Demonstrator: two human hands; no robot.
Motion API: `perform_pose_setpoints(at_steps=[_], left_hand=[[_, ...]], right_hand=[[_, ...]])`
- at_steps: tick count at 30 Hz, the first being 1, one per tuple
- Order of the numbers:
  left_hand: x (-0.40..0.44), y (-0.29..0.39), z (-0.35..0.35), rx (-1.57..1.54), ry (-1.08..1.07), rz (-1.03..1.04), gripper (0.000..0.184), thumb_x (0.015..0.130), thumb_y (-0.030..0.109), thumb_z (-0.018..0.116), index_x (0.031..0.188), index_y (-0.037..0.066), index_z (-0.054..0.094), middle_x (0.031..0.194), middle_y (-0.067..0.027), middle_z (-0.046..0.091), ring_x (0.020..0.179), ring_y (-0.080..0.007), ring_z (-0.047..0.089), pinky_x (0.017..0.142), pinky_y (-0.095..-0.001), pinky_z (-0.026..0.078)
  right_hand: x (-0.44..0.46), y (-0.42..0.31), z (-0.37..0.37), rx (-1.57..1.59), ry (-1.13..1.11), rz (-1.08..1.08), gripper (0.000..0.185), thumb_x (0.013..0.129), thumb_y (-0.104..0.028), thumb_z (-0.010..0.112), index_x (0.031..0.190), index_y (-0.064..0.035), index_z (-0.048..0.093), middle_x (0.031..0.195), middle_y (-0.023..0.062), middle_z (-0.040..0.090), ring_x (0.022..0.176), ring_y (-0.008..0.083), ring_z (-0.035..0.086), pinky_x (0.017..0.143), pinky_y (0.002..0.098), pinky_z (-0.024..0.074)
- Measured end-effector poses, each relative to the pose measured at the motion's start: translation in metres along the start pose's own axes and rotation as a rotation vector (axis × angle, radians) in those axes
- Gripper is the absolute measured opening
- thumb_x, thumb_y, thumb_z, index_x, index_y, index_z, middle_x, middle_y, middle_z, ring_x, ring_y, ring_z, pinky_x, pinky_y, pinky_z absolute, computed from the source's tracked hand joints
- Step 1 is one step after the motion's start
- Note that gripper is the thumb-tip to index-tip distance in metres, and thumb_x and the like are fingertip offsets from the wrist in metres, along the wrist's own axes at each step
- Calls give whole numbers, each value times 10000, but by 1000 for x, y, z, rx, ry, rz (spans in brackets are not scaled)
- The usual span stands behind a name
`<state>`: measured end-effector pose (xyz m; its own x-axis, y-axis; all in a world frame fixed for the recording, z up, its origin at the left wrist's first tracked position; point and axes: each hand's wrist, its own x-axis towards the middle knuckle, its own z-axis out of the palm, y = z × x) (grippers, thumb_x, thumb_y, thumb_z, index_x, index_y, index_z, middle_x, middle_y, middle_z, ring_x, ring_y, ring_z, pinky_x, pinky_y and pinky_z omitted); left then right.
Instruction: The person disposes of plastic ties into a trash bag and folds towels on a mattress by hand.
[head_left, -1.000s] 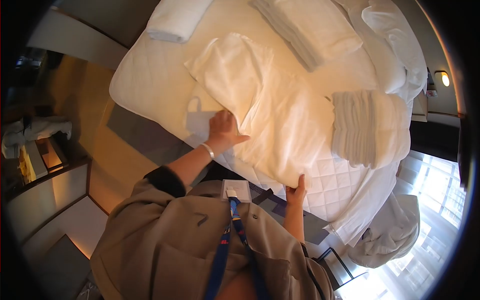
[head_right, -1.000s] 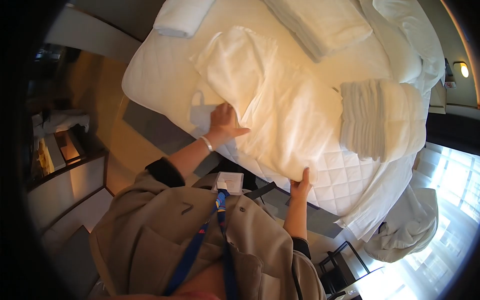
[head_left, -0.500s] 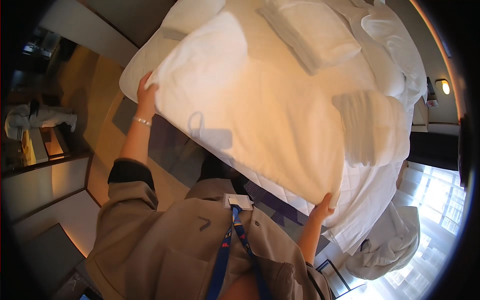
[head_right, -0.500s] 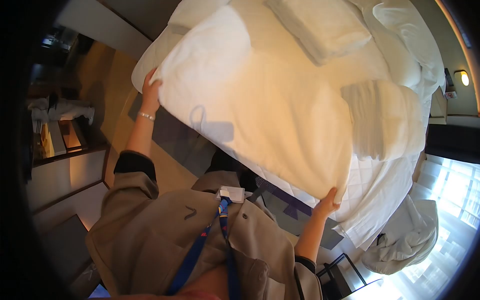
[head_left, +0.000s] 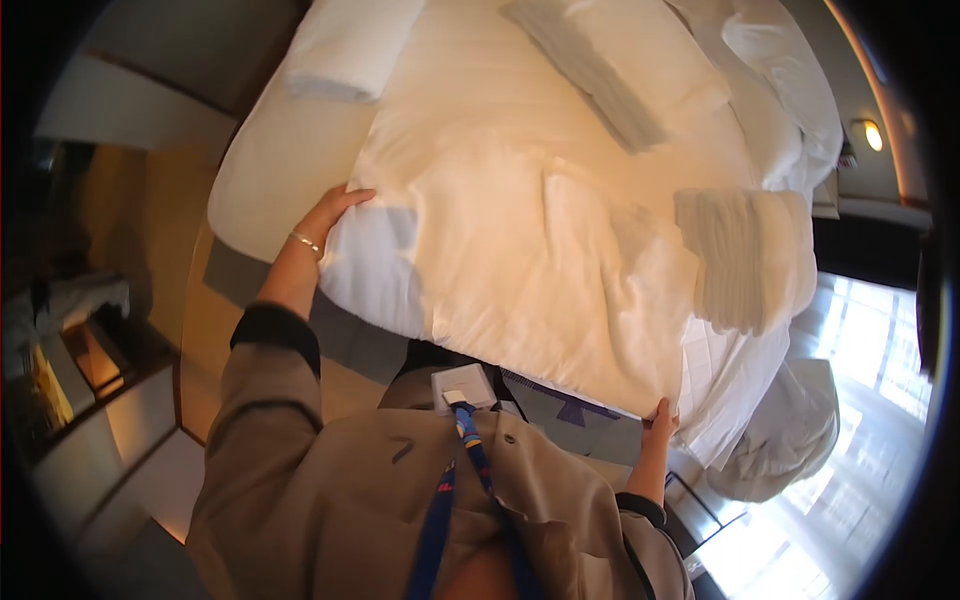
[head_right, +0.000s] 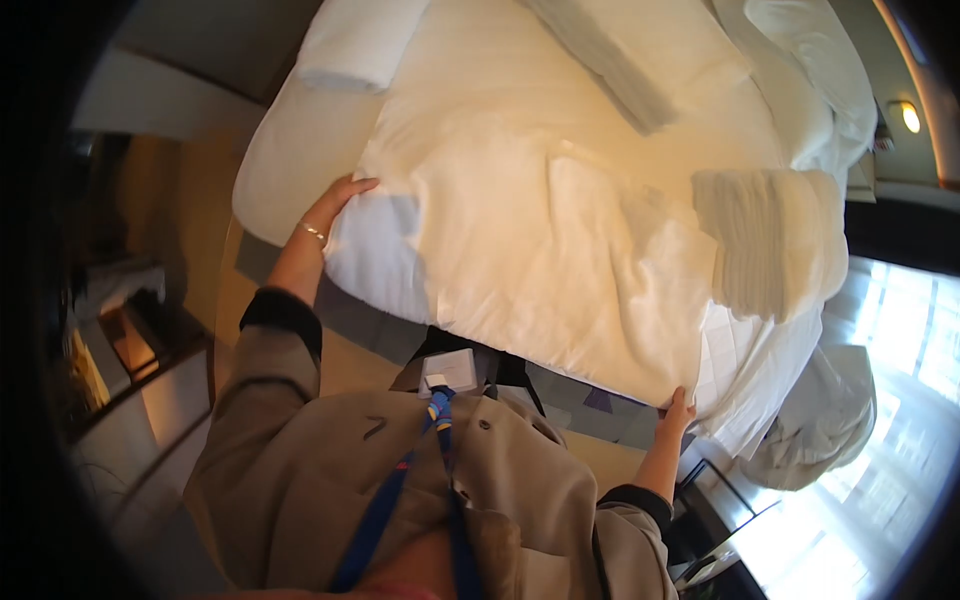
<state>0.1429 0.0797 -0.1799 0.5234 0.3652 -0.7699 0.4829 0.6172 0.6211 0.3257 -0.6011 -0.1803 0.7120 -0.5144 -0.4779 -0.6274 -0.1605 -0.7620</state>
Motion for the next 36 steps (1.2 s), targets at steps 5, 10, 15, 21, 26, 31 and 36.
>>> perform_pose_setpoints(at_steps=[5,10,15,21,26,31,36], left_hand=[[-46,68,-29,227,-2,393,446,778,157,641,1170,-9,508,1015,-87,606,891,-161,585,770,-295,478],[-16,41,-111,676,262,246,514,780,77,608,1259,10,435,955,-91,605,835,-178,582,766,-294,470],[36,45,-41,1444,322,975,487,696,-16,591,1168,28,481,1127,-156,503,1060,-335,466,925,-375,385],[80,83,59,1803,100,874,517,660,46,681,1142,86,496,1165,-129,516,1056,-288,506,879,-386,408],[76,84,30,1859,125,524,364,725,126,637,1072,100,531,1006,-95,589,916,-257,566,787,-411,410],[-9,8,-27,2030,-67,653,284,778,109,505,1046,138,595,919,-100,609,795,-272,591,697,-393,446],[-57,-8,-26,1542,-357,293,294,737,142,628,1026,91,606,918,-125,621,781,-300,587,706,-375,460]], right_hand=[[-32,11,-18,137,-121,-252,314,837,-141,589,1125,-38,517,901,47,603,755,153,594,605,281,509],[-75,40,32,-614,-153,-79,299,805,-101,569,1093,-25,540,871,89,605,729,222,598,588,340,495],[-35,-20,108,-965,-150,-997,399,747,-11,555,1142,-42,516,1095,162,543,1047,348,492,888,393,406],[-19,-119,248,-1058,-377,-1337,549,690,-28,664,1190,-143,469,1160,96,513,1119,288,457,938,399,374],[-11,-129,254,-1435,-421,-1213,540,705,-167,689,1186,-190,445,1005,71,601,954,254,564,857,386,402],[-37,-54,153,-1519,-653,-1489,339,765,-43,505,1069,-169,587,764,53,548,711,220,555,638,364,430],[-92,-44,114,-1280,-1201,-684,343,724,-133,652,1057,-191,590,857,63,595,831,249,584,697,341,462]])
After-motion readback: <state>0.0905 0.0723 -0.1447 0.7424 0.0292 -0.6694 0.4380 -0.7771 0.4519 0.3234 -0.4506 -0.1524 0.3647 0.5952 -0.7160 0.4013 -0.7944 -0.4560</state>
